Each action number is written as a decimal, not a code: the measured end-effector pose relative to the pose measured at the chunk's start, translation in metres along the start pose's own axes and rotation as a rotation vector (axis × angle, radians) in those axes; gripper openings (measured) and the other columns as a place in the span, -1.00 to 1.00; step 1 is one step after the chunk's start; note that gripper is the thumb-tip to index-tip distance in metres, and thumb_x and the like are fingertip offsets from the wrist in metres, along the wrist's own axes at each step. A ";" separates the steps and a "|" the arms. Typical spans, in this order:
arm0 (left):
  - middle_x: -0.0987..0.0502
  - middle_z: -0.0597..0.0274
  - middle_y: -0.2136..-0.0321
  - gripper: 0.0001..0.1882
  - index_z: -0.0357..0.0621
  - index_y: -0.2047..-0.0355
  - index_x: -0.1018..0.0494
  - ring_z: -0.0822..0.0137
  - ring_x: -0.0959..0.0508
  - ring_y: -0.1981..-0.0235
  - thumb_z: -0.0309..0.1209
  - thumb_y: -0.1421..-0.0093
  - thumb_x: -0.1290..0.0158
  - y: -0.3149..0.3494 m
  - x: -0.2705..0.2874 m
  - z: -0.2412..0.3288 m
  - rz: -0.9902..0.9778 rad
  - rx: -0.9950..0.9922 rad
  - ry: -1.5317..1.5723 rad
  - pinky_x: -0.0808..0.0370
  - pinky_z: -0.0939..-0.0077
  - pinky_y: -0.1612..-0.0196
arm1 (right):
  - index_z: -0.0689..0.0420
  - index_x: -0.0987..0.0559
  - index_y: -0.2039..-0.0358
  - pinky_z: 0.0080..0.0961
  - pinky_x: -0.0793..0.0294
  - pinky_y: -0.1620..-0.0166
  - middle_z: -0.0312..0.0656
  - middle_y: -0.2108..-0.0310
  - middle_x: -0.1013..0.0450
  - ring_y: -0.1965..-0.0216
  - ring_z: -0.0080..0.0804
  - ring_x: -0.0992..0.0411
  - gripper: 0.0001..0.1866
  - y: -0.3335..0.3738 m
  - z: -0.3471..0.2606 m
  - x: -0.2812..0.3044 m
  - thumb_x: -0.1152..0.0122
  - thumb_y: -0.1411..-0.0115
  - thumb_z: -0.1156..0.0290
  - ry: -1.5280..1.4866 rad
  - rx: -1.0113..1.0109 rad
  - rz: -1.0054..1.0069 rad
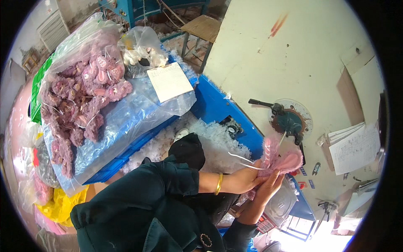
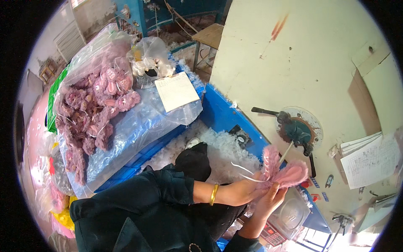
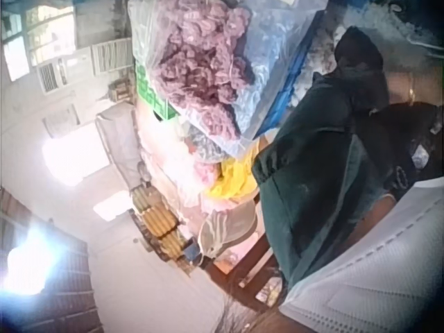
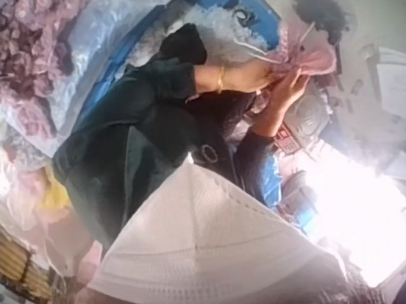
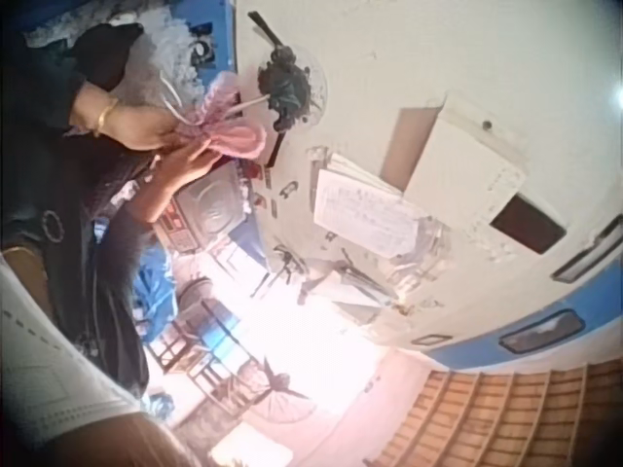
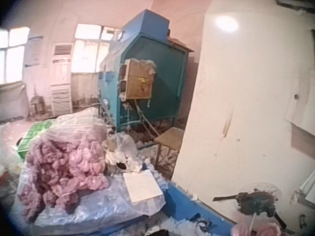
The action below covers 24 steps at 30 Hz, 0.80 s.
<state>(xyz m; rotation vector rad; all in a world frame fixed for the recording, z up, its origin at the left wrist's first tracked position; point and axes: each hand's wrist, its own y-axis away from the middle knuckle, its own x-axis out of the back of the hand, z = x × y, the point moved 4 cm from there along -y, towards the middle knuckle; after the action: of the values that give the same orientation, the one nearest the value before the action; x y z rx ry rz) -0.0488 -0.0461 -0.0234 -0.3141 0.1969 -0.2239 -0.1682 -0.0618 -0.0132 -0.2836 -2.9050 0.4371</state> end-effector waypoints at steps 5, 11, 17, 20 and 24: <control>-0.34 -0.26 -0.01 -0.39 -0.29 -0.20 -0.12 -0.11 -0.42 0.02 -0.34 -0.20 -0.04 -0.002 0.022 0.041 -0.147 0.116 -0.122 -0.37 0.23 -0.02 | 0.33 -0.25 -0.16 -0.43 -0.36 -0.03 -0.09 -0.04 -0.36 0.03 -0.34 -0.38 -0.33 -0.018 -0.008 -0.004 0.04 -0.30 -0.02 -0.227 -0.214 -0.052; -0.54 -0.17 0.35 -0.45 -0.36 -0.06 -0.19 -0.06 -0.57 0.27 -0.36 -0.14 -0.11 -0.066 0.036 0.043 -0.090 0.158 -0.175 -0.49 0.24 0.23 | 0.25 -0.44 0.00 -0.52 -0.47 0.15 -0.15 0.13 -0.46 0.17 -0.40 -0.46 -0.32 -0.064 -0.023 -0.025 0.15 -0.28 -0.18 -0.191 -0.545 -0.062; -0.53 -0.19 0.40 -0.39 -0.34 -0.11 -0.09 0.10 -0.59 0.54 -0.29 -0.19 -0.08 -0.057 0.030 0.000 -0.108 -0.004 -0.335 -0.50 0.33 0.50 | 0.30 -0.47 0.04 -0.49 -0.44 0.13 -0.13 0.16 -0.47 0.20 -0.41 -0.44 -0.39 -0.057 0.010 -0.015 0.13 -0.32 -0.07 -0.175 -0.256 0.002; -0.51 -0.10 0.41 -0.39 -0.32 -0.12 -0.08 0.22 -0.57 0.59 -0.28 -0.20 -0.07 -0.022 0.028 0.014 -0.084 0.122 -0.219 -0.50 0.40 0.54 | 0.32 -0.47 0.05 -0.46 -0.43 0.12 -0.13 0.17 -0.47 0.21 -0.42 -0.42 -0.48 -0.025 0.012 -0.006 0.04 -0.31 0.05 0.114 -0.105 -0.005; -0.49 0.07 0.40 -0.38 -0.25 -0.19 -0.06 0.37 -0.54 0.59 -0.29 -0.22 -0.05 0.004 0.030 0.031 -0.127 0.396 -0.082 -0.50 0.49 0.52 | 0.33 -0.42 0.03 -0.47 -0.41 0.12 -0.13 0.22 -0.47 0.19 -0.44 -0.40 -0.49 -0.003 -0.009 -0.012 -0.13 -0.23 0.12 0.070 -0.242 -0.080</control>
<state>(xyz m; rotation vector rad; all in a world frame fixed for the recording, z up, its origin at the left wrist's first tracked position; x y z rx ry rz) -0.0123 -0.0414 -0.0009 0.0585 0.0484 -0.3687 -0.1550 -0.0652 -0.0059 -0.2116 -2.8867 0.0608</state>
